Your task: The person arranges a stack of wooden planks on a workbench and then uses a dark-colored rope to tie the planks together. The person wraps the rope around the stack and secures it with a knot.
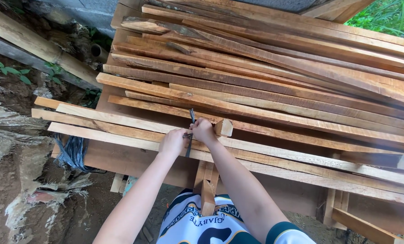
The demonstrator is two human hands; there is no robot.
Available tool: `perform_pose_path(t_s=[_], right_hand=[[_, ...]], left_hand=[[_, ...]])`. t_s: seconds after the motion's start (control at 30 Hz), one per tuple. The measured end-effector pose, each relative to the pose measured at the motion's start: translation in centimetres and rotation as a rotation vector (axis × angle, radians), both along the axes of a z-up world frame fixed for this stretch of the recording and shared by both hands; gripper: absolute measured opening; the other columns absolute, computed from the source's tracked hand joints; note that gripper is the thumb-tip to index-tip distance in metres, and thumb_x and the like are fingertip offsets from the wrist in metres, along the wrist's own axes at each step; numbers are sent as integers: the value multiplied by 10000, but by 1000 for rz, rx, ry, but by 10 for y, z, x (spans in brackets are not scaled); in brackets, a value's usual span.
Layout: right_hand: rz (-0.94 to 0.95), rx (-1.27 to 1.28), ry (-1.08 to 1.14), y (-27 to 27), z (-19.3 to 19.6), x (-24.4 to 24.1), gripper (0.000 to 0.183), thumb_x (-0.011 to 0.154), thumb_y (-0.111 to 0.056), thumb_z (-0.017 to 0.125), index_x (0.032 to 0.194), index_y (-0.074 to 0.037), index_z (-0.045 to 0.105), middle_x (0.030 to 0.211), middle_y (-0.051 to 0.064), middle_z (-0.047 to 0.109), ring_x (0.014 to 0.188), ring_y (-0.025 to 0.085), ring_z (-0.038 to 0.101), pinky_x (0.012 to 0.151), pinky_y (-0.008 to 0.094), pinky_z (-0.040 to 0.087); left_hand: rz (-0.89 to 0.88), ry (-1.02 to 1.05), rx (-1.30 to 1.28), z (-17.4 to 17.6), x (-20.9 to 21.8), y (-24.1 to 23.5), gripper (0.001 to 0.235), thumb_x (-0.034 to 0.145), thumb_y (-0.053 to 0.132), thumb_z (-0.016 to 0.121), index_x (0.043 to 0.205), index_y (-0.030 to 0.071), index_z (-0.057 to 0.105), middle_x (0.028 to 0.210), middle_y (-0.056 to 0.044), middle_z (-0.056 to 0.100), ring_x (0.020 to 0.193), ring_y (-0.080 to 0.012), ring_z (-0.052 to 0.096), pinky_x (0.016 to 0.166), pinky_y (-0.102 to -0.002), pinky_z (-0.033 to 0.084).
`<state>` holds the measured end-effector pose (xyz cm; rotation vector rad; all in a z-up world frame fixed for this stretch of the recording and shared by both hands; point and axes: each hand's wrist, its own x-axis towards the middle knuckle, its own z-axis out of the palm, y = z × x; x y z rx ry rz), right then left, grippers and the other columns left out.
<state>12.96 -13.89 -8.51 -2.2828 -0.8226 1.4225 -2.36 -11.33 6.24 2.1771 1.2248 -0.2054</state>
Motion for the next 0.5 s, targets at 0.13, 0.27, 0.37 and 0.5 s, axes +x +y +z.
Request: perform_pose_path(t_s=[0.13,0.27,0.37,0.5], right_hand=[[4,-10,-19,-1,3,-1,255,927,-409,667,984,-165,713,1017,59,749,1158,248,681,909,380,569],[4,-16,-30,-1,-5,-7,262,926,-435,654,978,-184,710,981,8,750,1128,209,694,908,356,568],[-41,-4,-35,0,-7,-5,254,920,-434,657,963,-188,708,972,-7,750,1125,191,694,917,345,565],[-74,29,-46,-5,20,-8,253,925,-400,660,971,-154,704,1001,43,740,1165,241,675,951,379,558]], left_hand=[[-72,93,81,-2,9,-2,131,935,145,579,944,154,710,916,-101,735,899,-355,739,762,-446,622],[-200,231,309,-32,9,-13,172,960,90,476,1068,77,609,1040,-70,598,924,-322,718,766,-440,598],[-226,236,546,-58,16,-14,153,971,151,470,1056,106,589,970,-28,575,930,-275,688,754,-404,549],[-104,199,234,-50,21,-7,196,999,108,361,1123,67,506,940,-87,613,877,-348,741,786,-451,587]])
